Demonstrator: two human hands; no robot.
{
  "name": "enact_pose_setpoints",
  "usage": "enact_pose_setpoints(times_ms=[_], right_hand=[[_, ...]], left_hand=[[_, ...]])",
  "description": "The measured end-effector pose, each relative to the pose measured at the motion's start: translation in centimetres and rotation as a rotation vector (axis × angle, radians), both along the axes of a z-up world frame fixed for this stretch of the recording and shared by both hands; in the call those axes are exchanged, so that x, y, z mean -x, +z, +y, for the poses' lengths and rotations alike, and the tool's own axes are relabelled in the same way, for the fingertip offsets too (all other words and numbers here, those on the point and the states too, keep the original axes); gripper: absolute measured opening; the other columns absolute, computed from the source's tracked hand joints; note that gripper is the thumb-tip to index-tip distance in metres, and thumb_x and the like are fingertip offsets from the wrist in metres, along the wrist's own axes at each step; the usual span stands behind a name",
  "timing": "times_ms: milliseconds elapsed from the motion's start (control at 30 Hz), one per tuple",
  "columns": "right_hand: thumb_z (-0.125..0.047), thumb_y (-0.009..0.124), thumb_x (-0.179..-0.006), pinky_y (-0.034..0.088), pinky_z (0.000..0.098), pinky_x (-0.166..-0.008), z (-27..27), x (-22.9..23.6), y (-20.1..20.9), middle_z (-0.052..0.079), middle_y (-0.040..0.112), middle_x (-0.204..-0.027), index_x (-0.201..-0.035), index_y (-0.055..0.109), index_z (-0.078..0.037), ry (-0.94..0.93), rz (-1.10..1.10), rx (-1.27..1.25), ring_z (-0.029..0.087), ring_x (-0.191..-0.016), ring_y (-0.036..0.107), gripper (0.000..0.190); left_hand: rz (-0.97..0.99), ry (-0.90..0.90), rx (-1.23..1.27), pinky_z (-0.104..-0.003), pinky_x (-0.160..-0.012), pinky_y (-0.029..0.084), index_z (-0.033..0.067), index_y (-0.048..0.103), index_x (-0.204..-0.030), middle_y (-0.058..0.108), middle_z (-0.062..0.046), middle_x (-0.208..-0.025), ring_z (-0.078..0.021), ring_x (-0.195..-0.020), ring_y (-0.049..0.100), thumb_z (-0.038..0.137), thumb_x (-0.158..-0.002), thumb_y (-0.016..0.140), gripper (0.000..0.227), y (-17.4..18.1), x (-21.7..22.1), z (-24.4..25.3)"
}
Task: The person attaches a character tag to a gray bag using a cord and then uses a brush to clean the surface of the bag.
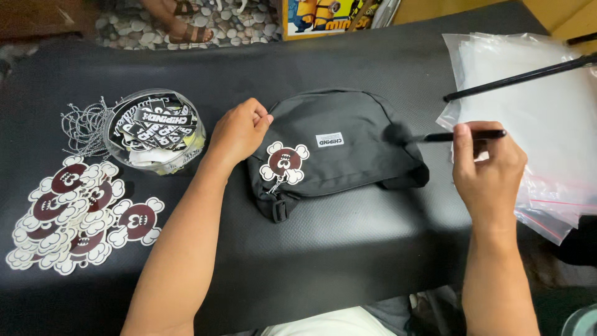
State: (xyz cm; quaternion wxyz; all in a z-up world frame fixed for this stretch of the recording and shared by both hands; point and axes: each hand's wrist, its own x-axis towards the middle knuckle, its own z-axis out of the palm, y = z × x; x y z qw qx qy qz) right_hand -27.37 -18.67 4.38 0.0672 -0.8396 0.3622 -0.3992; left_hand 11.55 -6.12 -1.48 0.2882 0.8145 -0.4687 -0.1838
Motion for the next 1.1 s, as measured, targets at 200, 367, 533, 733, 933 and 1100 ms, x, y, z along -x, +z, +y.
enact_pose_setpoints(times_ms=[200, 367, 533, 733, 933, 1100], right_hand=[[-0.009, 0.064, -0.121, 0.05, 0.0338, -0.073, 1.3, 0.5, -0.3, 0.012, 0.067, -0.083, -0.108, 0.066, 0.004, -0.041, -0.054, -0.036, 0.021, -0.072, 0.064, 0.018], [0.004, 0.067, -0.11, 0.056, 0.0346, -0.085, 1.2, -3.1, -0.6, 0.016, 0.068, -0.102, -0.117, 0.072, 0.003, 0.251, -0.21, -0.127, 0.026, -0.089, 0.07, 0.009], [-0.003, 0.072, -0.106, 0.051, 0.0447, -0.078, 2.7, -7.7, 0.8, 0.015, 0.068, -0.093, -0.118, 0.076, -0.004, 0.273, -0.046, 0.128, 0.037, -0.08, 0.067, 0.012], [-0.011, 0.077, -0.1, 0.054, 0.0413, -0.073, 3.2, -9.5, 0.1, 0.008, 0.069, -0.083, -0.11, 0.078, -0.014, 0.345, 0.01, 0.104, 0.033, -0.074, 0.066, 0.011], [-0.008, 0.072, -0.098, 0.055, 0.0354, -0.075, 4.1, -8.4, 0.7, 0.009, 0.075, -0.079, -0.106, 0.078, -0.008, 0.557, -0.198, -0.402, 0.024, -0.073, 0.071, 0.01], [-0.002, 0.055, -0.119, 0.051, 0.0395, -0.082, 2.2, -4.3, 0.5, 0.014, 0.072, -0.093, -0.134, 0.067, -0.003, 0.183, -0.116, -0.13, 0.031, -0.085, 0.07, 0.019]], left_hand=[[0.004, 0.013, -0.036, -0.044, -0.075, 0.047, 0.0175, 0.061, -0.095, 0.073, 0.002, -0.088, -0.0265, -0.089, 0.067, 0.033, -0.098, 0.058, 0.016, 0.6, 0.2, 0.1], [-0.011, -0.002, -0.003, -0.048, -0.08, 0.05, 0.0154, 0.065, -0.099, 0.071, -0.003, -0.089, -0.0306, -0.094, 0.067, 0.032, -0.097, 0.061, 0.017, 0.1, 0.0, 0.2], [-0.028, -0.017, 0.018, -0.05, -0.088, 0.052, 0.0134, 0.069, -0.104, 0.071, -0.007, -0.089, -0.0352, -0.101, 0.068, 0.03, -0.095, 0.063, 0.02, 0.5, 0.0, 0.4], [-0.036, -0.02, 0.022, -0.05, -0.088, 0.053, 0.0131, 0.069, -0.104, 0.069, -0.007, -0.087, -0.034, -0.099, 0.068, 0.031, -0.095, 0.063, 0.021, 0.1, 0.0, 0.4], [-0.043, -0.043, 0.007, -0.05, -0.09, 0.053, 0.0125, 0.067, -0.107, 0.069, -0.007, -0.091, -0.0335, -0.102, 0.068, 0.033, -0.097, 0.06, 0.024, 0.4, 0.0, 0.4], [-0.111, -0.062, 0.007, -0.05, -0.091, 0.054, 0.01, 0.064, -0.114, 0.068, -0.01, -0.099, -0.0333, -0.104, 0.068, 0.034, -0.099, 0.057, 0.029, 0.8, 0.4, 0.8]])
